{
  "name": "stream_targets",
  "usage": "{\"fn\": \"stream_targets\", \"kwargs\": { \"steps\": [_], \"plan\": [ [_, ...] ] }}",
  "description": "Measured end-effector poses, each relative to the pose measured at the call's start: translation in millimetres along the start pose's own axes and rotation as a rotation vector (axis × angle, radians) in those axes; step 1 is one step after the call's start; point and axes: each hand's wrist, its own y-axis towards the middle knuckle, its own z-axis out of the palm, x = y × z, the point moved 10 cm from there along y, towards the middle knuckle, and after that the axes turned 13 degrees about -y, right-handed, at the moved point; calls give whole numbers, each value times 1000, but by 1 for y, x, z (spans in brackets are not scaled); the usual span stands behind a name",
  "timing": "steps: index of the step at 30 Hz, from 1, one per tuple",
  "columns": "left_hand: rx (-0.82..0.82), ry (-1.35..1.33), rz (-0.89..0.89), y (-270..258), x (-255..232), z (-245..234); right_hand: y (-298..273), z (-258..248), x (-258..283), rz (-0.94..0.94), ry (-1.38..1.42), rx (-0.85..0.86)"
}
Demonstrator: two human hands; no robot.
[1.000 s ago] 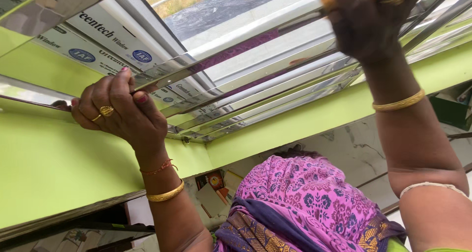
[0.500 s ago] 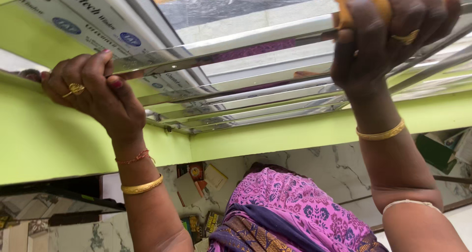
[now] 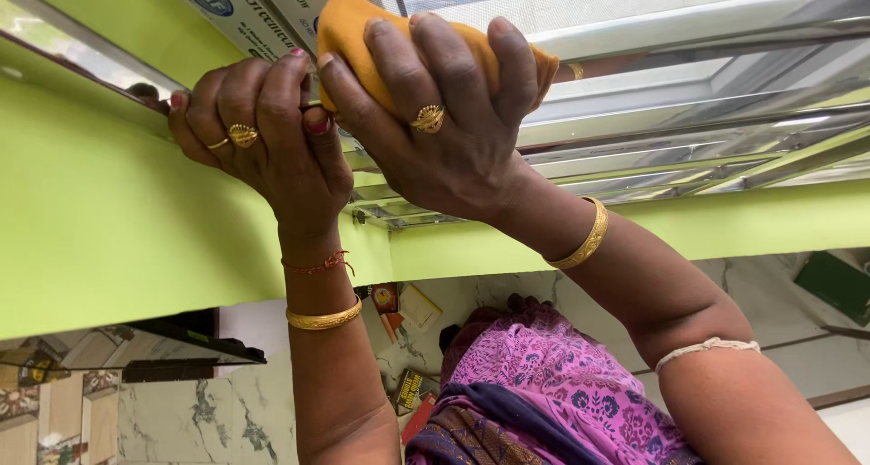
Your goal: The person wipes the metal bars of a window grill using a cloth, moving the cloth along several different bars to remove dust.
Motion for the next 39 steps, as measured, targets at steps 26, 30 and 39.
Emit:
{"fn": "stream_targets", "kwargs": {
  "steps": [26, 30, 39],
  "plan": [
    [-30, -69, -36, -19, 8, 1, -176, -45, -177, 204, -59, -9],
    [-63, -145, 42, -69, -12, 14, -169, -36, -113, 99, -69, 91],
    [271, -130, -111, -95, 13, 55, -140, 25, -37, 64, -94, 102]
  ]
}}
